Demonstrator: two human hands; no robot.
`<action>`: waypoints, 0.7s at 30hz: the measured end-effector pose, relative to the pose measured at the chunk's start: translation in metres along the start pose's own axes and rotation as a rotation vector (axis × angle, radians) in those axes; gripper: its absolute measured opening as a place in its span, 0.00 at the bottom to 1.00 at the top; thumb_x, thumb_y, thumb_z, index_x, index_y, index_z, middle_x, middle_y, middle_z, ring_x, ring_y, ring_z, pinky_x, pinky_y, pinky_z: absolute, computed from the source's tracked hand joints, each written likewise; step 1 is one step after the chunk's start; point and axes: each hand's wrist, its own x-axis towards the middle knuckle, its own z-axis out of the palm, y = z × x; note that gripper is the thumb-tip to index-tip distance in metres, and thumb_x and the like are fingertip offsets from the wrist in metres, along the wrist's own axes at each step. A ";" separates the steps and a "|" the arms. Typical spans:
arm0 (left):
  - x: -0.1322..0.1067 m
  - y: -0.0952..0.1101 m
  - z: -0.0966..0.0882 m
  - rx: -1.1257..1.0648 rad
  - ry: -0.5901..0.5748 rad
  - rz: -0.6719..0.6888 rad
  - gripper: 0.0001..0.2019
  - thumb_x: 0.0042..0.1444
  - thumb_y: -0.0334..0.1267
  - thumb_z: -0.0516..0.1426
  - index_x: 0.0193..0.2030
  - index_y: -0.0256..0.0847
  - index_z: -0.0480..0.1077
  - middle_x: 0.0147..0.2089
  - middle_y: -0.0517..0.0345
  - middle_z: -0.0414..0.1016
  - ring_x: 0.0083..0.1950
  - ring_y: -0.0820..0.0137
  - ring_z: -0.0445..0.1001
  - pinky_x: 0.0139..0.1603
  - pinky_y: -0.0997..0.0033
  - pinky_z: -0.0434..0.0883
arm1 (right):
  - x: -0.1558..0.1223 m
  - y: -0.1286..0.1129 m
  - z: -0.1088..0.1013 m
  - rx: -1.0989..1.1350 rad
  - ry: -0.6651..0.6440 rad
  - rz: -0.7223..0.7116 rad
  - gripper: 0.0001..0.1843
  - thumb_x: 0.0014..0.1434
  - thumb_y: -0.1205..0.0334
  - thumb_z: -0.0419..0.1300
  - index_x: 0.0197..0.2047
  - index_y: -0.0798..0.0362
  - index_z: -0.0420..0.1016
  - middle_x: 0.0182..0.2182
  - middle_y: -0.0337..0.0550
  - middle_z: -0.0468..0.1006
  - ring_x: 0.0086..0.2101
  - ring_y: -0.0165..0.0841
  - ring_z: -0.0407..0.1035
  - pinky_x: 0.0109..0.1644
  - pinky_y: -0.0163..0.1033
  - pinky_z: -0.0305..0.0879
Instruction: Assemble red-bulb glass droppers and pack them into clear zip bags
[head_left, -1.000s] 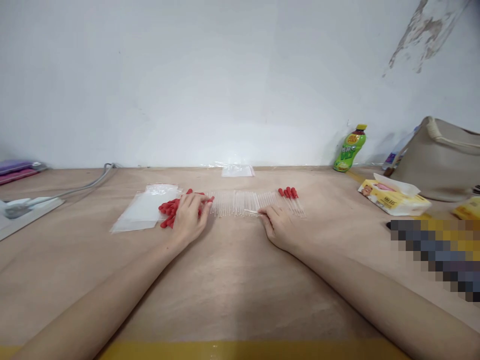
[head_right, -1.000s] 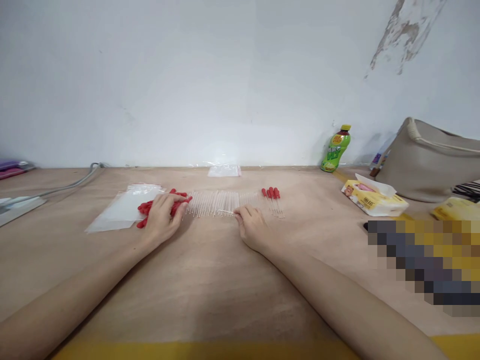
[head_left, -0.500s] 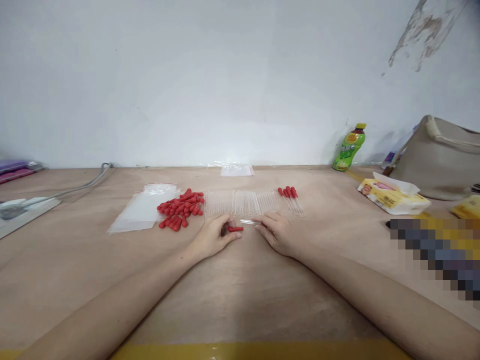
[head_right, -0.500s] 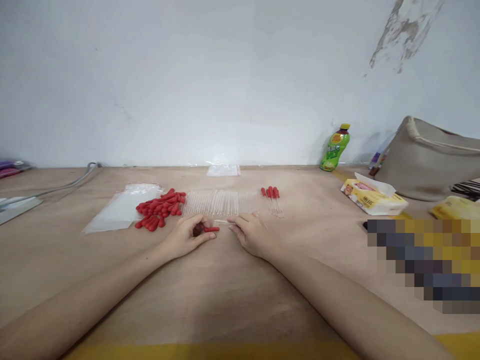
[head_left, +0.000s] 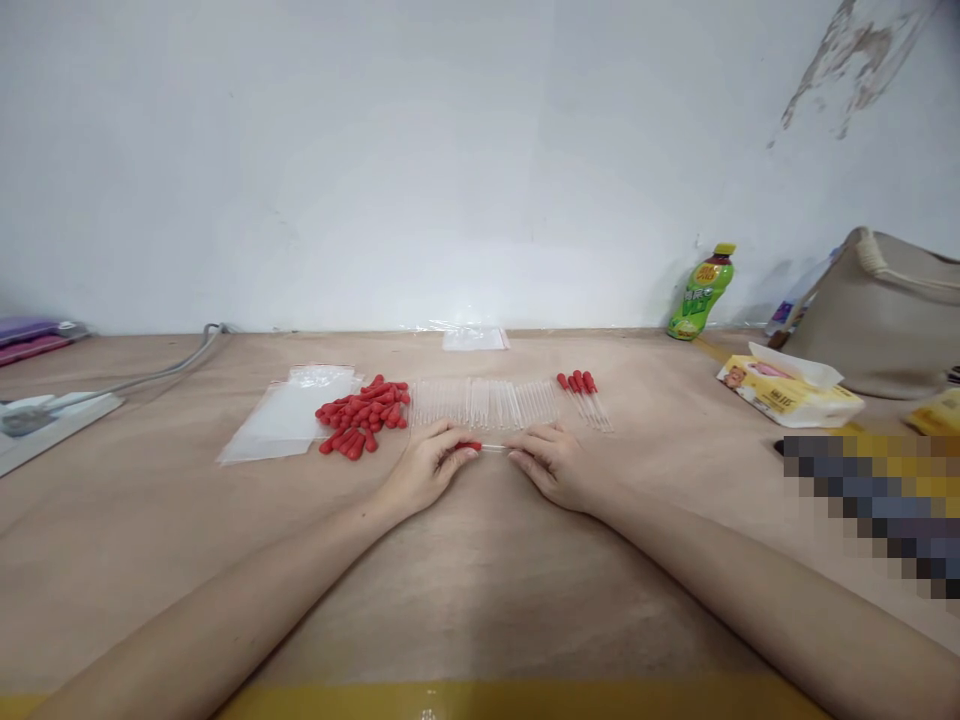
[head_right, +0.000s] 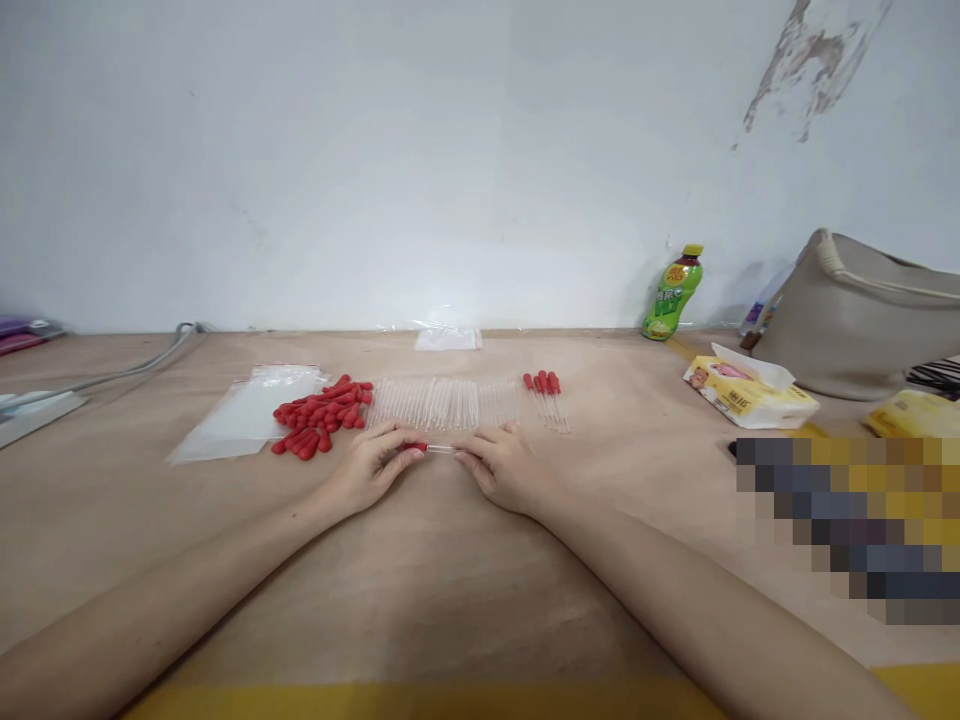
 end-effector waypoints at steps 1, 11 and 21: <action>0.000 0.000 0.000 -0.015 0.001 0.008 0.09 0.58 0.36 0.50 0.40 0.39 0.70 0.38 0.55 0.72 0.38 0.70 0.70 0.41 0.70 0.66 | 0.000 -0.001 0.000 0.002 -0.005 -0.004 0.13 0.61 0.62 0.48 0.42 0.53 0.71 0.33 0.43 0.75 0.34 0.29 0.68 0.40 0.37 0.55; -0.008 -0.003 0.006 -0.155 -0.091 -0.120 0.09 0.57 0.38 0.52 0.36 0.39 0.72 0.26 0.60 0.72 0.25 0.76 0.69 0.28 0.77 0.68 | 0.004 -0.004 -0.006 0.016 -0.123 0.022 0.12 0.61 0.62 0.49 0.41 0.50 0.73 0.29 0.39 0.74 0.30 0.27 0.67 0.39 0.37 0.52; -0.005 0.002 0.005 -0.081 0.012 -0.078 0.07 0.52 0.38 0.57 0.35 0.38 0.73 0.31 0.58 0.77 0.30 0.72 0.73 0.34 0.74 0.70 | 0.005 -0.008 -0.006 -0.193 -0.016 -0.085 0.12 0.60 0.65 0.48 0.40 0.55 0.71 0.28 0.44 0.72 0.29 0.30 0.64 0.36 0.38 0.53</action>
